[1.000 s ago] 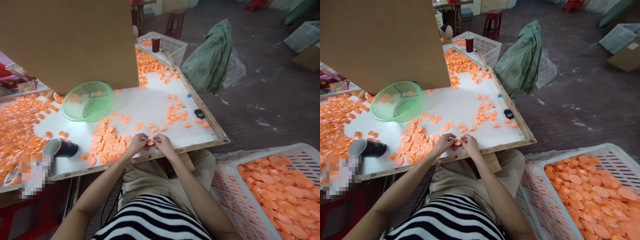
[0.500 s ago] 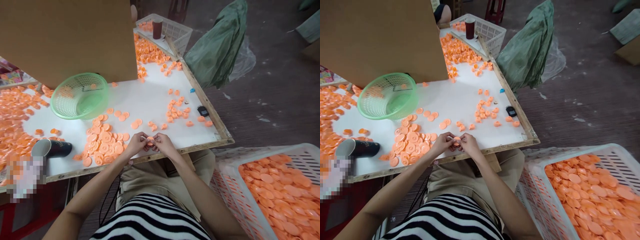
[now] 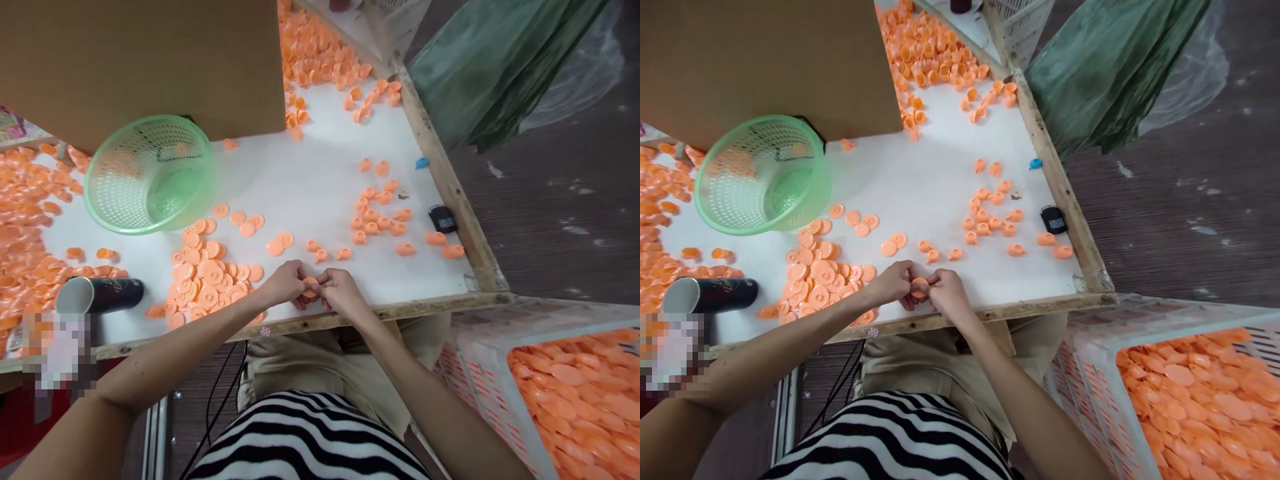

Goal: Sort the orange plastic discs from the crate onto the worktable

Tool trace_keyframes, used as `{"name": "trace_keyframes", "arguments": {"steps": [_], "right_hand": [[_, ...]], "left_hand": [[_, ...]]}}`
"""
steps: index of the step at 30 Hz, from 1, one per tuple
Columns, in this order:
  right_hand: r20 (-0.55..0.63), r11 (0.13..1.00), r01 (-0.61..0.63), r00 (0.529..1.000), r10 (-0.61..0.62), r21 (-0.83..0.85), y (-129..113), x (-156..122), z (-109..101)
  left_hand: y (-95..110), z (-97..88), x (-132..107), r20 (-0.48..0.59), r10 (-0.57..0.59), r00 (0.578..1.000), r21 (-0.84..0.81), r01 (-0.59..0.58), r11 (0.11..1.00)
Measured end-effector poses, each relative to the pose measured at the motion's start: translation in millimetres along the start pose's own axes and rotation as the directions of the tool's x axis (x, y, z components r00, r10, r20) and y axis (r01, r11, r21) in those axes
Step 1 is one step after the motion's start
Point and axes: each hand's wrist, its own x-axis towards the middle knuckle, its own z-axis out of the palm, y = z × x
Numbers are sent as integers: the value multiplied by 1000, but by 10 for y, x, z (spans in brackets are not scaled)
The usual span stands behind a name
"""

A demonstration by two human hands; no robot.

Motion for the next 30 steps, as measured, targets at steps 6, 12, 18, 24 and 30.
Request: {"name": "trace_keyframes", "arguments": {"steps": [6,12,18,24,30], "right_hand": [[-24,999,-25,999,24,-41,-63,-21,25],[-73,995,86,993,-90,-56,33,-37,70],[-202,950,313,931,-303,17,48,-233,-16],[-907,686,708,384,-172,170,566,-1202,-1315],[-941,622,728,335,45,289,1315,-1726,-2255]], "left_hand": [[9,-17,20,1,-34,999,-52,34,998],[-57,75,-116,-111,91,990,-1,-91,996],[-157,286,-203,-226,368,902,184,-332,925],[-200,-244,-557,-366,607,706,668,-255,699],[-530,-896,-598,-426,576,697,854,101,510]]}}
